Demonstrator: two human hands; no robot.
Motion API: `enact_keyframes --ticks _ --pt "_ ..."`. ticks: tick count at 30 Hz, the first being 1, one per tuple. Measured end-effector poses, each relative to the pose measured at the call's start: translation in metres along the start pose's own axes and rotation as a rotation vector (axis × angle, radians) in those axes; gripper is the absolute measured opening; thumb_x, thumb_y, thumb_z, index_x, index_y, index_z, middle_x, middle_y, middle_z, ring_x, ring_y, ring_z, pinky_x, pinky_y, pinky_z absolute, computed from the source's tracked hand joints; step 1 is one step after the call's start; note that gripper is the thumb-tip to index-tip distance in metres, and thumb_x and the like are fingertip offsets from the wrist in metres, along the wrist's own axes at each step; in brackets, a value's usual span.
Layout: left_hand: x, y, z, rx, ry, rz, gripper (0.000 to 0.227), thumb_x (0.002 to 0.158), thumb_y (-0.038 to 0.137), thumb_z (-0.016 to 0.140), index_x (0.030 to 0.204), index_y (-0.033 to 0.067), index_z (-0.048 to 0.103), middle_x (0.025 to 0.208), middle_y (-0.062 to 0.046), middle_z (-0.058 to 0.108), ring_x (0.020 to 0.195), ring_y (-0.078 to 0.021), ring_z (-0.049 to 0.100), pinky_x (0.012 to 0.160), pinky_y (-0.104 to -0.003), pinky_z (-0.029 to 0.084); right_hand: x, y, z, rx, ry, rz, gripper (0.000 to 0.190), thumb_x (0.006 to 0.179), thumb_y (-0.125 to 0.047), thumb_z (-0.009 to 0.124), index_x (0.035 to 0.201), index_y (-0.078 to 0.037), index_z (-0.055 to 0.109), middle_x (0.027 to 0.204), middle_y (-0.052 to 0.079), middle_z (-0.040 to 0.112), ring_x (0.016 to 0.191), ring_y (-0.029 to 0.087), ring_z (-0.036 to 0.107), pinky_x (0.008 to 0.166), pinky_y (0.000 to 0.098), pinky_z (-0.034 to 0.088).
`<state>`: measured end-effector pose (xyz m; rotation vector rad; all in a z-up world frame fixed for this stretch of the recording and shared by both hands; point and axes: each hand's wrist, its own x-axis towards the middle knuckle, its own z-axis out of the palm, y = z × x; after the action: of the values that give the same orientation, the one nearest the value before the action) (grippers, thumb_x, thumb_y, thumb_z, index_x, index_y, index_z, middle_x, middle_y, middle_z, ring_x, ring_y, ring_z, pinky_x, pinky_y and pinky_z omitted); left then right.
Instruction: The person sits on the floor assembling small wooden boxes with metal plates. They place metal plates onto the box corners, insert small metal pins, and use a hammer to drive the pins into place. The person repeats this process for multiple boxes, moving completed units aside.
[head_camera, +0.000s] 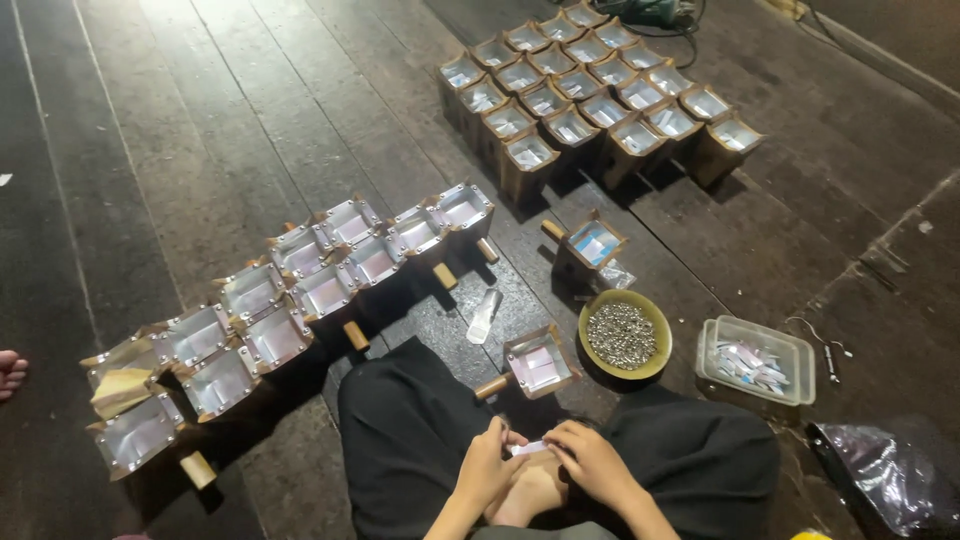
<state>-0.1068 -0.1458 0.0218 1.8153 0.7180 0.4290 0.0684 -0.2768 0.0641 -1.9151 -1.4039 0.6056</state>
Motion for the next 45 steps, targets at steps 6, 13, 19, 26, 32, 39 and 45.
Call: enact_keyframes --ticks 6,13,19,26,32,39,45 --pt "0.002 -0.011 -0.004 -0.106 -0.019 -0.054 0.040 0.074 0.003 0.083 0.086 0.0086 0.045 0.089 -0.004 0.082 0.061 -0.0112 0.065 0.060 -0.023 0.054 -0.003 -0.001 0.024 -0.045 0.041 0.020 0.037 0.083 -0.009 0.069 0.120 -0.015 0.070 0.104 -0.001 0.073 0.074 0.018 0.073 0.067 0.0285 0.058" --pt "0.008 0.001 -0.003 -0.145 -0.050 -0.005 0.042 0.075 0.004 0.082 0.086 0.0084 0.041 0.091 -0.007 0.081 0.067 -0.0148 0.069 0.064 -0.026 0.056 0.000 -0.001 0.016 -0.005 0.101 0.049 0.022 0.081 -0.010 0.071 0.103 -0.011 0.077 0.098 -0.004 0.076 0.074 0.014 0.072 0.069 0.0250 0.057" --pt "0.022 0.018 -0.010 -0.107 0.105 0.123 0.038 0.068 0.005 0.081 0.103 0.0062 0.069 0.098 -0.005 0.068 0.079 -0.0153 0.058 0.073 -0.026 0.050 0.018 0.022 0.001 -0.088 0.190 -0.118 0.020 0.082 -0.009 0.068 0.101 -0.005 0.072 0.101 0.008 0.074 0.084 0.026 0.070 0.076 0.0335 0.055" --pt "0.057 0.030 -0.016 0.251 0.305 0.363 0.050 0.063 0.009 0.091 0.102 0.0101 0.058 0.098 -0.002 0.067 0.080 -0.0213 0.055 0.073 -0.032 0.049 0.050 0.066 -0.005 -0.128 0.441 -0.109 0.018 0.085 -0.016 0.082 0.102 -0.017 0.079 0.110 0.006 0.064 0.099 0.028 0.066 0.089 0.0397 0.056" --pt "0.074 0.020 0.004 0.365 0.240 0.435 0.043 0.066 0.019 0.091 0.092 0.0139 0.058 0.095 0.006 0.067 0.079 -0.0159 0.056 0.072 -0.028 0.050 0.060 0.072 0.000 -0.089 0.409 -0.106 0.016 0.084 -0.018 0.083 0.099 -0.020 0.079 0.112 0.006 0.062 0.099 0.028 0.066 0.091 0.0406 0.055" --pt "0.080 0.021 0.011 0.359 0.270 0.449 0.033 0.073 0.021 0.089 0.083 0.0162 0.058 0.084 0.009 0.069 0.071 -0.0141 0.056 0.066 -0.027 0.050 0.059 0.073 -0.002 -0.025 0.346 -0.070 0.017 0.084 -0.017 0.083 0.101 -0.020 0.080 0.115 0.007 0.060 0.103 0.027 0.066 0.094 0.0407 0.053" --pt "0.083 0.030 0.010 0.381 0.316 0.498 0.031 0.073 0.016 0.087 0.080 0.0151 0.057 0.083 0.008 0.069 0.072 -0.0138 0.056 0.066 -0.026 0.048 0.060 0.070 -0.004 0.037 0.311 -0.033 0.018 0.084 -0.014 0.082 0.101 -0.021 0.080 0.117 0.007 0.058 0.107 0.030 0.067 0.098 0.0412 0.053"
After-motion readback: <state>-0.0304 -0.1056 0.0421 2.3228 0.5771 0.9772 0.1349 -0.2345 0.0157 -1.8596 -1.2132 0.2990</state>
